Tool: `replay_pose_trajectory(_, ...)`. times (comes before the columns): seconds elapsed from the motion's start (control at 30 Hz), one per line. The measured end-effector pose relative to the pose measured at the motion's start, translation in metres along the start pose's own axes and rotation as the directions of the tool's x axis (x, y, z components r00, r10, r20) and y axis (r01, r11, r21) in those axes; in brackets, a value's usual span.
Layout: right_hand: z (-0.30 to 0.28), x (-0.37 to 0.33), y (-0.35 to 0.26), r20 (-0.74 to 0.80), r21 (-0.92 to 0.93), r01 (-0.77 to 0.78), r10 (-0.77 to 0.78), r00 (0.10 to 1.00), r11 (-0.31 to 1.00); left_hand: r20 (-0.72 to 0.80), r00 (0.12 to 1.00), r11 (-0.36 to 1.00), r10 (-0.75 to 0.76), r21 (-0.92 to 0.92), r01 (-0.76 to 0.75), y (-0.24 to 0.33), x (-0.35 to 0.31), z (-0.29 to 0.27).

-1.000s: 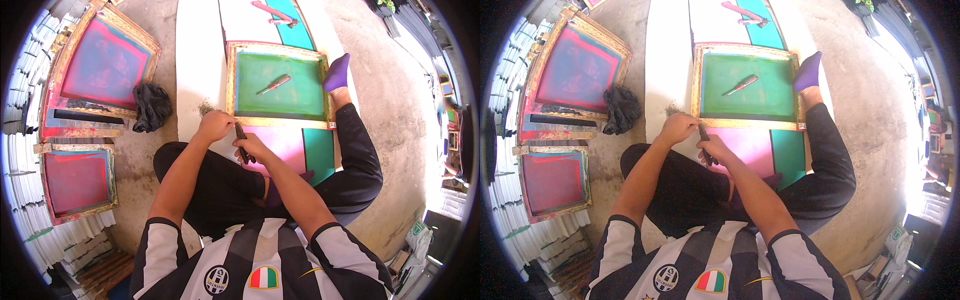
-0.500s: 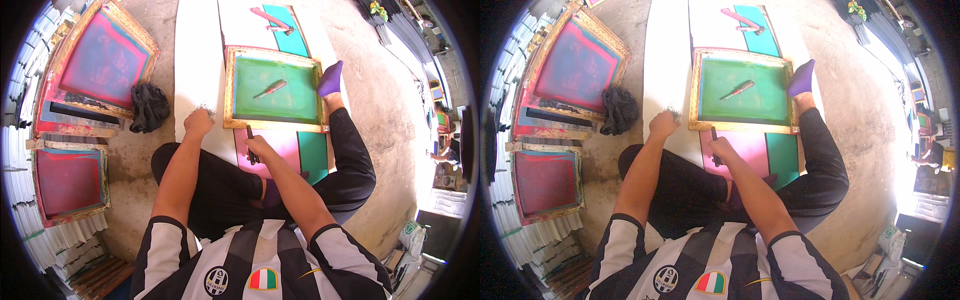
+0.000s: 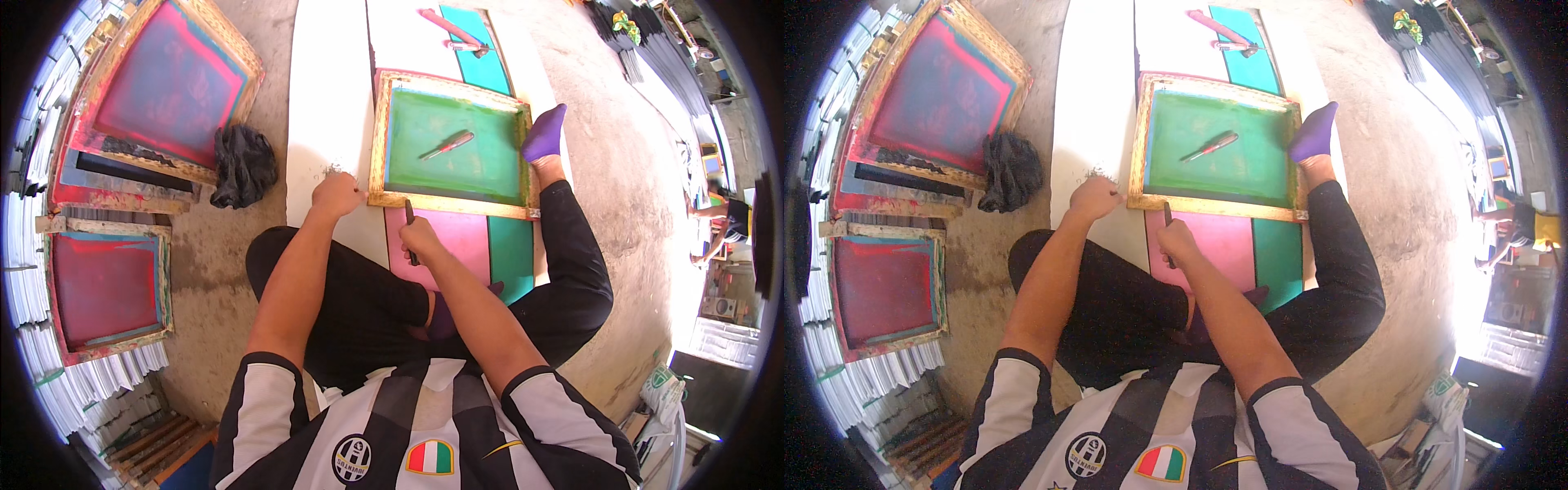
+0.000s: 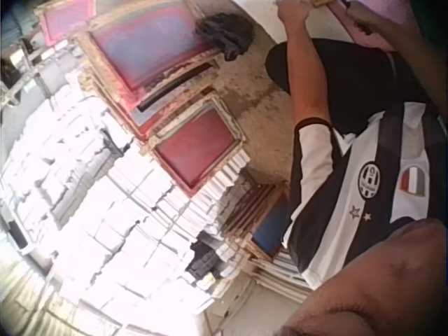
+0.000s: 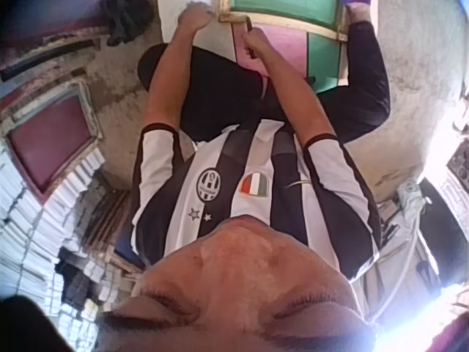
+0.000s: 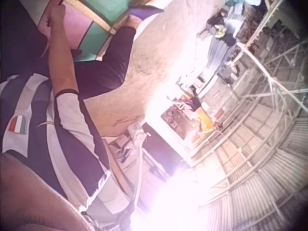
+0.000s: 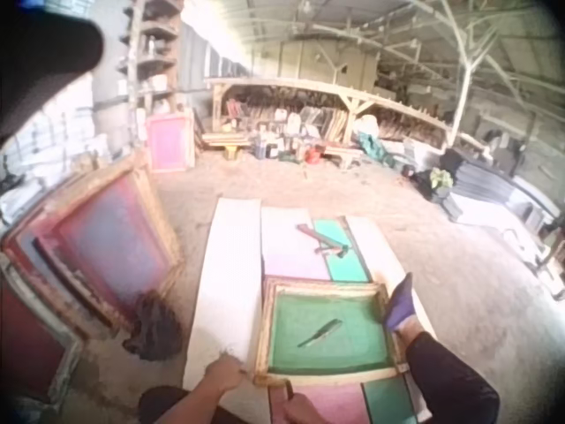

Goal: The person scrapes the edges of a screen printing frame using a small metal tool. They work along the wooden frame, removing material from the surface.

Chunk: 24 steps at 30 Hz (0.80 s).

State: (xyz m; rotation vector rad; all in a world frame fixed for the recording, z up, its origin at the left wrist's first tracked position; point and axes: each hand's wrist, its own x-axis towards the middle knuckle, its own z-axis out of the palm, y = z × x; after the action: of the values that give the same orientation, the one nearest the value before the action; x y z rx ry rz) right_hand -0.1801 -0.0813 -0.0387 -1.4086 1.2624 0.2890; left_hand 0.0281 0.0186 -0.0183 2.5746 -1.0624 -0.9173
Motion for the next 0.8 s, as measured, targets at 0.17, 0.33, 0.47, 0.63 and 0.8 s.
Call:
replay_pose_trajectory(0.17, -0.002, 0.007, 0.012, 0.011, -0.077, 0.049, -0.048, 0.999, 0.996, 0.010, 0.994, 0.993, 0.109, -0.046, -0.108, 0.006, -0.001, 0.011)
replay_pose_trajectory(0.33, -0.006, 0.015, 0.021, 0.059, -0.019, 0.069, -0.068, 0.996, 0.997, 0.038, 0.997, 0.997, 0.070, -0.029, -0.069, 0.008, 0.002, 0.008)
replay_pose_trajectory(0.47, -0.013, 0.024, 0.035, 0.331, 0.384, -0.002, -0.135, 0.934, 0.923, 0.002, 0.996, 0.996, 0.093, -0.010, -0.093, 0.001, 0.005, 0.014)
replay_pose_trajectory(0.63, -0.019, 0.011, 0.026, 0.416, 0.437, -0.061, -0.141, 0.898, 0.897, -0.166, 0.977, 0.990, 0.136, -0.016, -0.140, 0.016, -0.018, 0.003)
replay_pose_trajectory(0.8, -0.002, -0.017, -0.004, 0.467, 0.327, 0.051, -0.208, 0.859, 0.944, -0.161, 0.871, 0.879, 0.464, -0.038, -0.475, 0.021, -0.026, 0.007)
